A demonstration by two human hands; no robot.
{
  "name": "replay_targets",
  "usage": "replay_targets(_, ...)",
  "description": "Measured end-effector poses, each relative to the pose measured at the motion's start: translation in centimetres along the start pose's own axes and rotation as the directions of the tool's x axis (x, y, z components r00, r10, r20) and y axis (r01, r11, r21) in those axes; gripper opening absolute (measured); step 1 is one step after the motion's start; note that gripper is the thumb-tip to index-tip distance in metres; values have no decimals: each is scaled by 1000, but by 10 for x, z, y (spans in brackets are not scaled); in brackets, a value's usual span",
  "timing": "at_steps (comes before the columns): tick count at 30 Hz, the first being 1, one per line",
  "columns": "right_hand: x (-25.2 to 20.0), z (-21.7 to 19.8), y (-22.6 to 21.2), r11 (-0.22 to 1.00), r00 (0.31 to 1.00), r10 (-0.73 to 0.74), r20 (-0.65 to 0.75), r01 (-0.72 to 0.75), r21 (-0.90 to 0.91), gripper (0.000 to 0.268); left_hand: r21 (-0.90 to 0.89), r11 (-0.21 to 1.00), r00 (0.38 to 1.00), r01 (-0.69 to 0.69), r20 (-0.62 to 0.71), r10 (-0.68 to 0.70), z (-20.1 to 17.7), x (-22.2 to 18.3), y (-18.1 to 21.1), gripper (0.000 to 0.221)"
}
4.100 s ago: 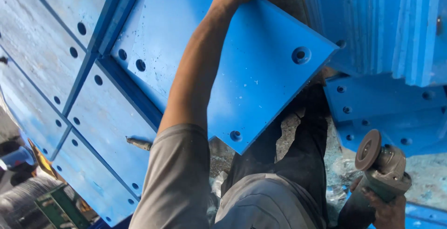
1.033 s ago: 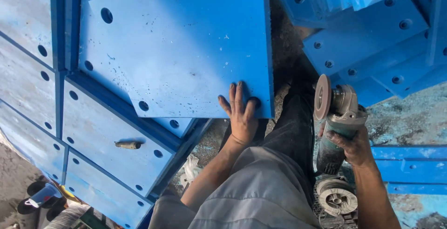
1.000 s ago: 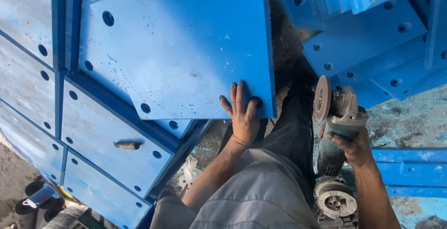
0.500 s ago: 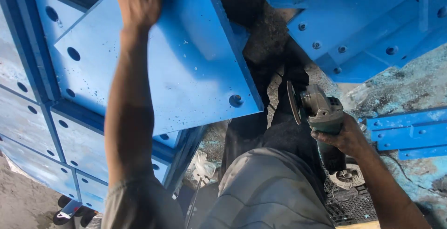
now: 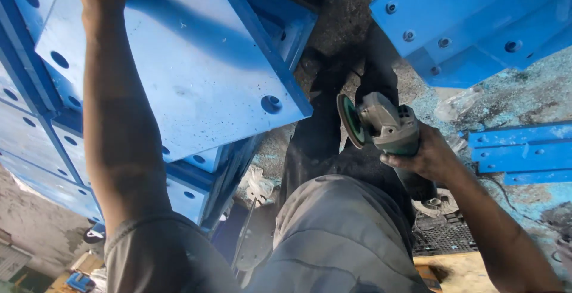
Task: Finishing the edges and holes of blue plastic components using an angle grinder and a small hand tool.
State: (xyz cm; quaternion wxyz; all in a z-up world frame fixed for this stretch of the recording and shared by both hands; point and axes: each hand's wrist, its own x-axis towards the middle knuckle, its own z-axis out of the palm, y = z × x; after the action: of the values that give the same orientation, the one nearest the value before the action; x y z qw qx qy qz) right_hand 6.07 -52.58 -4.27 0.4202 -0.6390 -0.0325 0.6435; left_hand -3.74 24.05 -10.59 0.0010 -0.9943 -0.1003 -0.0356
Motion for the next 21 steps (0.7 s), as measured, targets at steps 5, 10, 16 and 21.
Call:
replay_targets(5,30,-9,-17,989,991,5,133,14,-147,78,201,921,932,334,72,-354,23,-58,-5,67)
replay_targets(10,44,-6,-38,962,975,-107,193,150,-228,79,203,899,902,389,115,-417,28,-64,-7,68)
replay_targets(16,67,8,-47,953,962,-186,198,226,-201,70,157,935,940,319,75,-333,24,-87,-5,52)
replay_targets(21,54,8,-42,906,942,-251,221,309,-289,56,119,961,968,249,5,-251,30,-81,-7,43)
